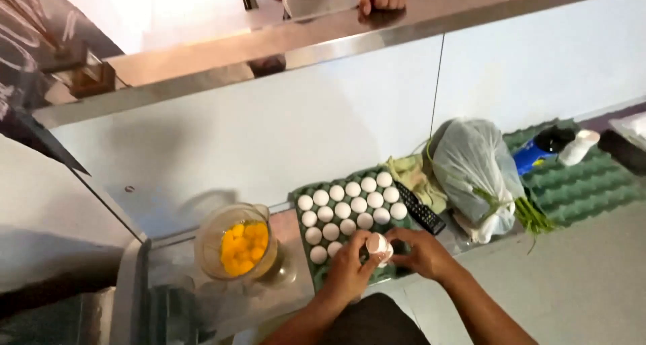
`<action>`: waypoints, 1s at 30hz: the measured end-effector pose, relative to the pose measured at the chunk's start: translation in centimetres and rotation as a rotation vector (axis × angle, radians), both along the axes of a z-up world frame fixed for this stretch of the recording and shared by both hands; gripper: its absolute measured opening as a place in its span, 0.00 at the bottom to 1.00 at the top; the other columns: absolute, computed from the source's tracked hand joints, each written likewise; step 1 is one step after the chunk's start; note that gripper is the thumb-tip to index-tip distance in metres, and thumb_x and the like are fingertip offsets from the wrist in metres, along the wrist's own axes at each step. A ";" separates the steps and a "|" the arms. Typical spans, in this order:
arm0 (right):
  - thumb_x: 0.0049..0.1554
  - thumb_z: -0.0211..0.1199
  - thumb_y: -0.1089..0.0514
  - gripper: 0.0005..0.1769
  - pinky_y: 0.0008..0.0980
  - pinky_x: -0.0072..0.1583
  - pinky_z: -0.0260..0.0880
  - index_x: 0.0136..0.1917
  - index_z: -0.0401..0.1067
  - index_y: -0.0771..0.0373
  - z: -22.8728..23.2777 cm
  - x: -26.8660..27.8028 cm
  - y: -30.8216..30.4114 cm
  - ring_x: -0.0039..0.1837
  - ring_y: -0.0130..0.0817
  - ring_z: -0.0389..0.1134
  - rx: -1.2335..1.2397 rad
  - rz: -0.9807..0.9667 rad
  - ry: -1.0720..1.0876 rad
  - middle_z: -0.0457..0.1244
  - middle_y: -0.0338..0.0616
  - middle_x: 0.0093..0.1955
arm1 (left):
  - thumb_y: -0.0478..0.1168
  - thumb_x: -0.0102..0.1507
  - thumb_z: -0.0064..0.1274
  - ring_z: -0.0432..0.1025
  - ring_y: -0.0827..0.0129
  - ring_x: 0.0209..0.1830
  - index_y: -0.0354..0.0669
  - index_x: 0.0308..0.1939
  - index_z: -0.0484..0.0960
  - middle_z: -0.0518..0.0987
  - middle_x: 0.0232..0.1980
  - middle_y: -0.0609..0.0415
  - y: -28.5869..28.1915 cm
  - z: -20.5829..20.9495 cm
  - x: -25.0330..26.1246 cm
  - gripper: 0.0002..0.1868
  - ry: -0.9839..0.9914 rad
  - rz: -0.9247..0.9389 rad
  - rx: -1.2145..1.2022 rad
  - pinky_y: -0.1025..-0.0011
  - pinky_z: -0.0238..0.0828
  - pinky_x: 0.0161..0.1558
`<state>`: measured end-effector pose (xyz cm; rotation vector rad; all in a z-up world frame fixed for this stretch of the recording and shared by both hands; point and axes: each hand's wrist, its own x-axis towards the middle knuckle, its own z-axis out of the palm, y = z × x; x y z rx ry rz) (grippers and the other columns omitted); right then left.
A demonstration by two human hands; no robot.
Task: Cracking a large quantity of eggs from a carton into a blender jar for food preparation.
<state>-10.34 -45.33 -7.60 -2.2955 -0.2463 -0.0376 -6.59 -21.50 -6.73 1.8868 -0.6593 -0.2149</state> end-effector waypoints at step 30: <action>0.52 0.81 0.52 0.34 0.35 0.67 0.73 0.71 0.76 0.44 -2.8 -1.6 1.5 0.71 0.28 0.75 0.058 -0.220 0.240 0.73 0.28 0.72 | 0.50 0.65 0.65 0.74 0.45 0.43 0.48 0.52 0.72 0.78 0.44 0.46 -0.8 0.5 0.6 0.20 0.048 -0.099 0.320 0.48 0.64 0.35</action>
